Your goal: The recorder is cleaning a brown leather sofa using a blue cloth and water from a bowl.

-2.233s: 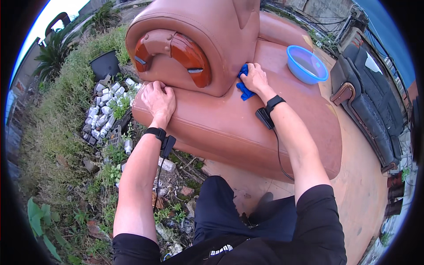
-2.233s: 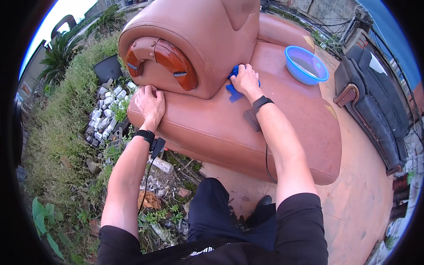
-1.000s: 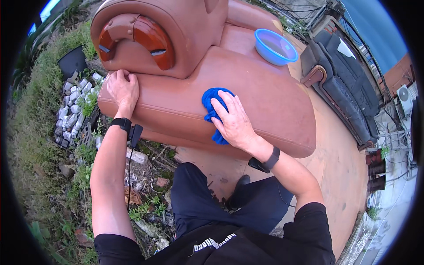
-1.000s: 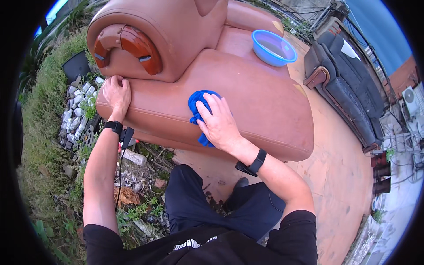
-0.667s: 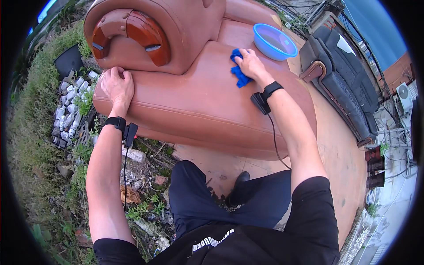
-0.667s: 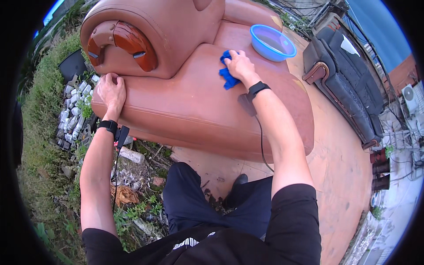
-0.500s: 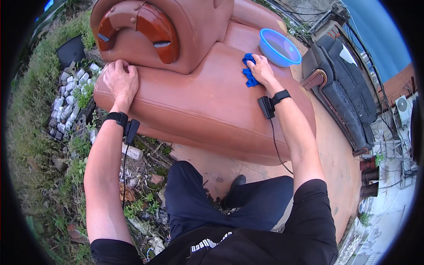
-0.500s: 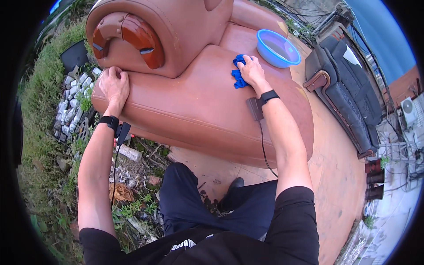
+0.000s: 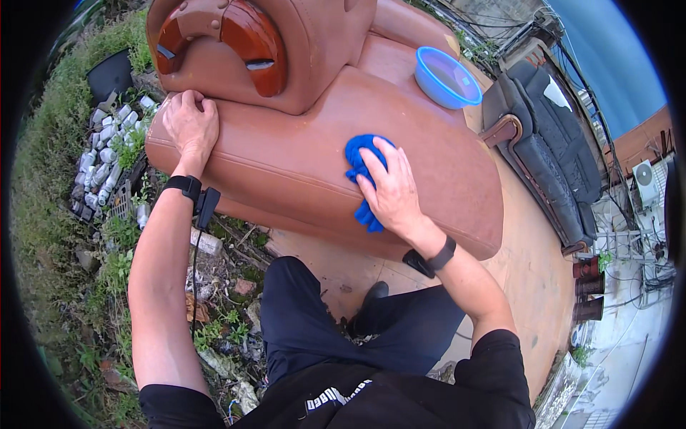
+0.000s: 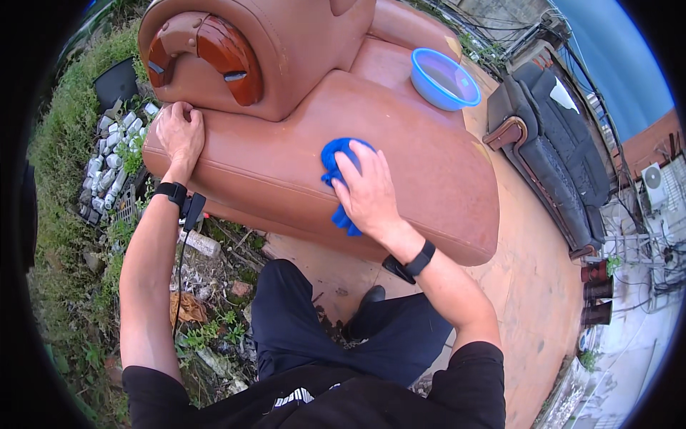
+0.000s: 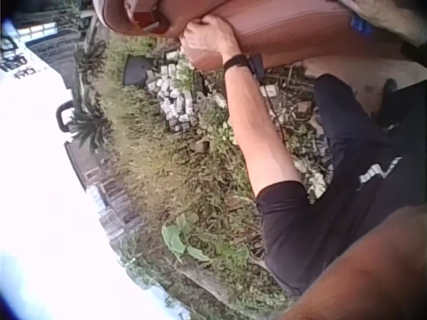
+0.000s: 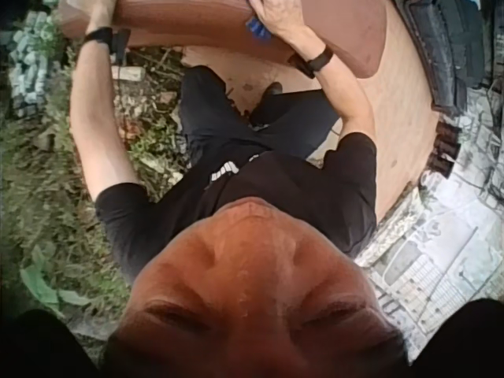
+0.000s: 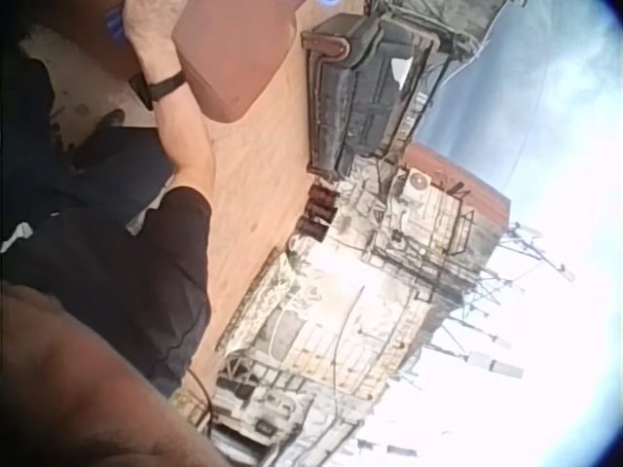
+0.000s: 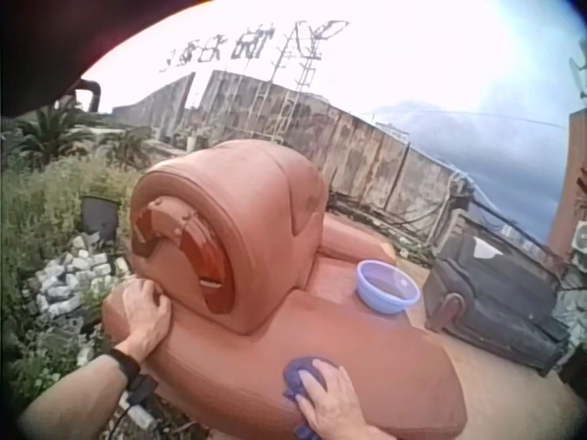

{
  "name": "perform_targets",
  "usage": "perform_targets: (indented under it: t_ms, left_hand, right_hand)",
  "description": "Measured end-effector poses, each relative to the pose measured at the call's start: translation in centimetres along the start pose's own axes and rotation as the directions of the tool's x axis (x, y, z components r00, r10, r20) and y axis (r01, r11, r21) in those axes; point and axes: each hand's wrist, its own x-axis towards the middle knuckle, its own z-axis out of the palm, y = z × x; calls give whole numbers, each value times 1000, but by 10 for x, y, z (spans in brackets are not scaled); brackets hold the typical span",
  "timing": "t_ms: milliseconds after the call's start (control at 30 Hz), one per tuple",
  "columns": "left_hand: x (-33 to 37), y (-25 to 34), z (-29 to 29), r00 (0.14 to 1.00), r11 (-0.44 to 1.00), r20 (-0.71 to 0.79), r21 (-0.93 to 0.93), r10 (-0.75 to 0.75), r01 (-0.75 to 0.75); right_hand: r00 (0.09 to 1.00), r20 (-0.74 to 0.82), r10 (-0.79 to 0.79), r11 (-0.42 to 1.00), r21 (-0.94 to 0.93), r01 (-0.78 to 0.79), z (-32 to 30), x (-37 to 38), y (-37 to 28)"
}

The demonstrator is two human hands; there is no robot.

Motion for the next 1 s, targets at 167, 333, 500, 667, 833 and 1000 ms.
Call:
perform_targets:
  t_ms: [167, 333, 500, 667, 833, 1000]
  left_hand:
    - [3, -3, 1, 1000, 1000, 24, 5, 14, -14]
    - [4, -1, 7, 998, 1000, 61, 20, 3, -4]
    - [5, -9, 8, 999, 998, 16, 46, 38, -38]
    - [3, -18, 3, 999, 998, 2, 37, 48, -48]
    - [3, -11, 9, 999, 998, 32, 41, 36, -38]
    - [8, -9, 5, 995, 992, -19, 77, 100, -99]
  right_hand:
    - [985, -16, 172, 983, -64, -173, 30, 73, 69]
    - [941, 102, 324, 944, -93, -315, 33, 96, 96]
    - [986, -43, 162, 987, -17, -162, 5, 21, 49]
    - [998, 7, 68, 992, -109, -67, -40, -62, 10]
    - [989, -96, 110, 976, -179, -126, -32, -91, 26]
    - [980, -187, 67, 990, -111, -88, 17, 0, -20]
